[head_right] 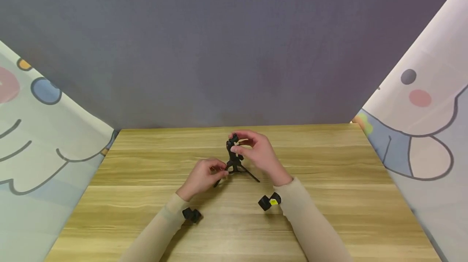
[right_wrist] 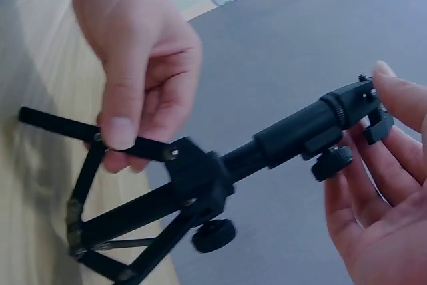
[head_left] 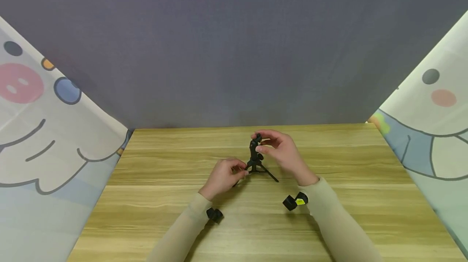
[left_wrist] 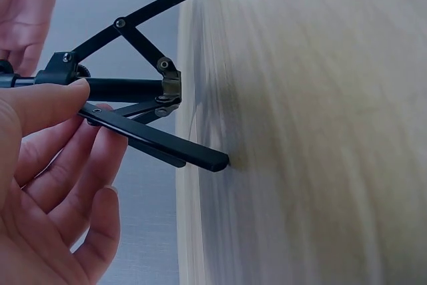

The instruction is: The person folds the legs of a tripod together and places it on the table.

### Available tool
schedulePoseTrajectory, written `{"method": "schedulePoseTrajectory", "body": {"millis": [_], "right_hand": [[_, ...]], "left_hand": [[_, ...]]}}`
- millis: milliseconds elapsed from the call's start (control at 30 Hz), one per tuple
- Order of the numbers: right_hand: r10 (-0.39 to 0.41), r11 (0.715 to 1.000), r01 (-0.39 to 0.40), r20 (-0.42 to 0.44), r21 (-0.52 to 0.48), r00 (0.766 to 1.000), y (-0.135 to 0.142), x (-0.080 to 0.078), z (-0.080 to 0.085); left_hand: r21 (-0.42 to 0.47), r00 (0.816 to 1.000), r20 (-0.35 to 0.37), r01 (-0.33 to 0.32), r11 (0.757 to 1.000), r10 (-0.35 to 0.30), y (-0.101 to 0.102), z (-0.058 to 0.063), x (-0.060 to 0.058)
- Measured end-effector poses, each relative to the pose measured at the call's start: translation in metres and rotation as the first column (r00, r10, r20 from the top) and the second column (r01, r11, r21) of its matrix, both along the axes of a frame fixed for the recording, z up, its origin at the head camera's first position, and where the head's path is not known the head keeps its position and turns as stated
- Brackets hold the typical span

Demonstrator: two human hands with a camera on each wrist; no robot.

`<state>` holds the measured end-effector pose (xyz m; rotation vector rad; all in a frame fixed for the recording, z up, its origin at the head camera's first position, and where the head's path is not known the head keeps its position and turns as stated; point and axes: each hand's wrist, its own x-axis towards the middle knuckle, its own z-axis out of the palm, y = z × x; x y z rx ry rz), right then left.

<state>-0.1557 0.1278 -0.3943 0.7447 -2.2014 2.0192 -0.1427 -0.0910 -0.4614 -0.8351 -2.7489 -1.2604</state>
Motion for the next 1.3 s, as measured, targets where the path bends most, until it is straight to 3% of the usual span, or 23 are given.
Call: {"method": "schedulePoseTrajectory", "body": {"millis": [233,467,600,700,900,1100,1300], "right_hand": [[0.027,0.998,-0.03,0.069,0.051,0.997,0.001,-0.006,0.008],[0.152,0.988,-0.15,0.117,-0.025,0.981,0.0,-0.011,0.008],[0.141,0.99,-0.139,0.154,-0.023,0.978,-0.002,-0.011,0.007],[0.127,0.992,-0.127,0.166,-0.011,0.978,-0.001,-0.011,0.006],[0.134,0.991,-0.131,0.121,-0.032,0.984,-0.001,-0.012,0.005],[0.209,0.971,-0.197,0.078,-0.138,0.975,-0.003,-0.012,0.002],[0.248,0.955,-0.239,0.027,-0.177,0.968,-0.003,-0.012,0.0]], "left_hand": [[-0.014,1.0,-0.025,-0.013,1.0,0.013,0.003,0.002,0.001],[-0.046,0.986,-0.152,-0.079,0.996,0.071,0.008,0.004,0.005],[-0.04,0.976,-0.195,-0.105,0.994,0.096,0.011,0.004,0.007],[-0.021,0.977,-0.186,-0.113,0.993,0.108,0.012,0.003,0.008],[-0.029,0.967,-0.217,-0.146,0.989,0.136,0.016,0.004,0.009],[-0.019,0.95,-0.247,-0.202,0.979,0.191,0.018,0.003,0.01],[0.008,0.933,-0.272,-0.242,0.97,0.234,0.02,0.0,0.012]]}}
